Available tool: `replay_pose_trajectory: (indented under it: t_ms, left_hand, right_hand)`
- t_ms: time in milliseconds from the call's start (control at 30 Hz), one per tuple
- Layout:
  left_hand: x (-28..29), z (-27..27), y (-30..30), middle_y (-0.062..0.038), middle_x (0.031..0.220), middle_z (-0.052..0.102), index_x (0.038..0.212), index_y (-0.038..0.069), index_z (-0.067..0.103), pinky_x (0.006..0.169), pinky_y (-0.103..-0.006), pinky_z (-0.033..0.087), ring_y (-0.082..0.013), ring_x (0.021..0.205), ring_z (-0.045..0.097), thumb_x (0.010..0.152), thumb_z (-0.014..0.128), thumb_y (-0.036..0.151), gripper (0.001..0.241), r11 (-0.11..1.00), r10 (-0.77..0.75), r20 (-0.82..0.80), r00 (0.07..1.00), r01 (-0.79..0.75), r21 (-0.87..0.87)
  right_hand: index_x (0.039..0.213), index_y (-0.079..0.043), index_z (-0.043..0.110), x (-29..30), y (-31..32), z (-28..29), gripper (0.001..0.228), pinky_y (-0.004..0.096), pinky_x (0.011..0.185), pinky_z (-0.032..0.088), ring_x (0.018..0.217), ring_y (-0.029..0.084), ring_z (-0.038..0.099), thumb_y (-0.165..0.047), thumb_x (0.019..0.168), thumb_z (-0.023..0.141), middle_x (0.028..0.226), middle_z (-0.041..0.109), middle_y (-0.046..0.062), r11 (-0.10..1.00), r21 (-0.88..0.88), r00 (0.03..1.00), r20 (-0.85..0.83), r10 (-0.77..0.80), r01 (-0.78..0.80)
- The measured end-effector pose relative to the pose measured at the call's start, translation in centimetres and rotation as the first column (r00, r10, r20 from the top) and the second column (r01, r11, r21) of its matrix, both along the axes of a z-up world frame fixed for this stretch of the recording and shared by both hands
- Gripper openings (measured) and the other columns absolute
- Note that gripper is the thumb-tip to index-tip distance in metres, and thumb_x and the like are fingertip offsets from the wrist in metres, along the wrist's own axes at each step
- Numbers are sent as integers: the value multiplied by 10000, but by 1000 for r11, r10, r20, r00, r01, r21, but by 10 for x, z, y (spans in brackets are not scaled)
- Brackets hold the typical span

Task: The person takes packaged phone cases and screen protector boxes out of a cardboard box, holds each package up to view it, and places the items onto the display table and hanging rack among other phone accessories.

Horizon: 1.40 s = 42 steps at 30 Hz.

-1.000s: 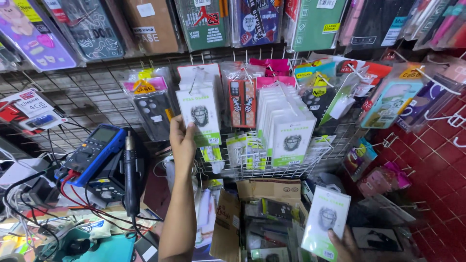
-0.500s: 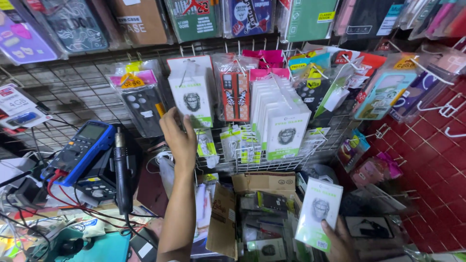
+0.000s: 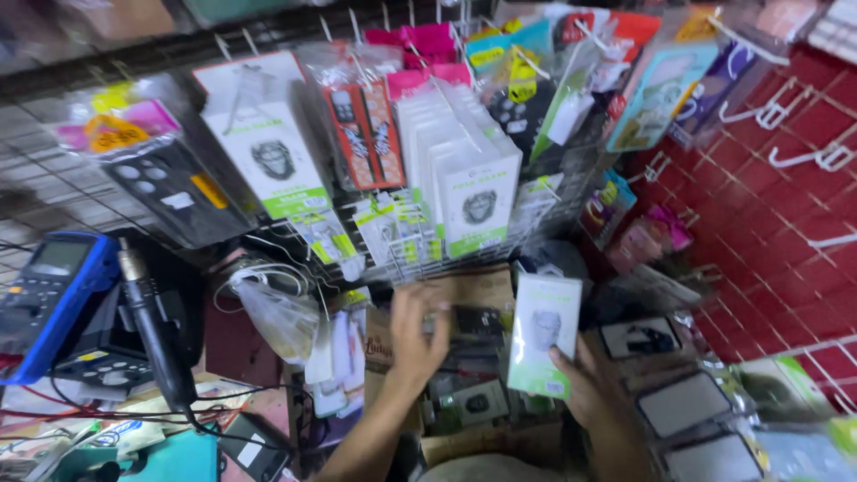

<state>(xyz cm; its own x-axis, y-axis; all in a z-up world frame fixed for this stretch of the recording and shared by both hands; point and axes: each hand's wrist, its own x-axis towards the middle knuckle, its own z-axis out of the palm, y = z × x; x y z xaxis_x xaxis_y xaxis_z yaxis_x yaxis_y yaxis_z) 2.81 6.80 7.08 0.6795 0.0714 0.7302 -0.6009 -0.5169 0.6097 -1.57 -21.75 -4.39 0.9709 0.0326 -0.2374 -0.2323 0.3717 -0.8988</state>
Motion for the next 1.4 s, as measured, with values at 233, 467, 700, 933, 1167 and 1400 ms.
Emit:
replay_pose_trajectory:
  t_ms: [233, 467, 700, 933, 1167, 1400]
  left_hand:
    - [-21, -51, -56, -97, 906, 614, 1235, 2, 619, 695, -310, 483, -186, 774, 580, 933, 752, 140, 357, 931, -352, -447, 822, 257, -259]
    - [-34, -83, -67, -37, 822, 738, 1193, 5, 664, 620, -227, 504, -43, 709, 625, 974, 710, 108, 246, 858, -463, -553, 693, 195, -475]
    - [-36, -70, -64, -64, 854, 772, 1150, -4, 686, 641, -234, 538, -65, 704, 664, 965, 721, 111, 221, 874, -423, -577, 699, 147, -462]
    - [-18, -118, -53, -57, 946, 728, 1171, -25, 646, 721, -251, 527, -85, 808, 648, 1026, 638, 93, 187, 621, -652, -444, 615, 95, -778]
    - [-19, -117, -33, -45, 856, 554, 1337, 8, 554, 607, -290, 422, -156, 680, 505, 1078, 461, 355, 443, -413, -910, 406, 81, -132, -901]
    - [-27, -118, -36, -55, 871, 518, 1343, -8, 532, 656, -304, 423, -159, 702, 495, 1086, 429, 430, 518, -495, -868, 492, 64, -145, -856]
  right_hand:
    - [1520, -93, 429, -6, 23, 6, 672, 486, 682, 582, 960, 282, 680, -112, 883, 643, 1200, 664, 115, 991, 121, 998, -43, -46, 51]
    - [1498, -19, 481, -9, 24, -28, 582, 357, 929, 542, 1137, 199, 650, -139, 958, 661, 1268, 663, 102, 990, 137, 998, 47, -32, 25]
    - [1462, -31, 514, -7, 27, -17, 540, 361, 921, 551, 1101, 191, 670, -158, 955, 651, 1242, 692, 102, 990, 138, 999, 39, -30, 24]
    - [1408, -16, 551, -11, 25, -11, 456, 413, 607, 628, 883, 221, 723, -167, 987, 638, 1109, 714, 114, 986, 167, 995, 86, -42, 27]
    - [1376, -57, 543, -10, 18, 3, 418, 425, 482, 621, 732, 247, 737, -174, 981, 616, 1033, 722, 121, 982, 174, 996, 28, -84, 78]
    - [1394, -22, 538, -11, 18, 15, 420, 423, 505, 637, 778, 230, 747, -172, 1006, 595, 1044, 727, 137, 987, 157, 995, 85, -43, 29]
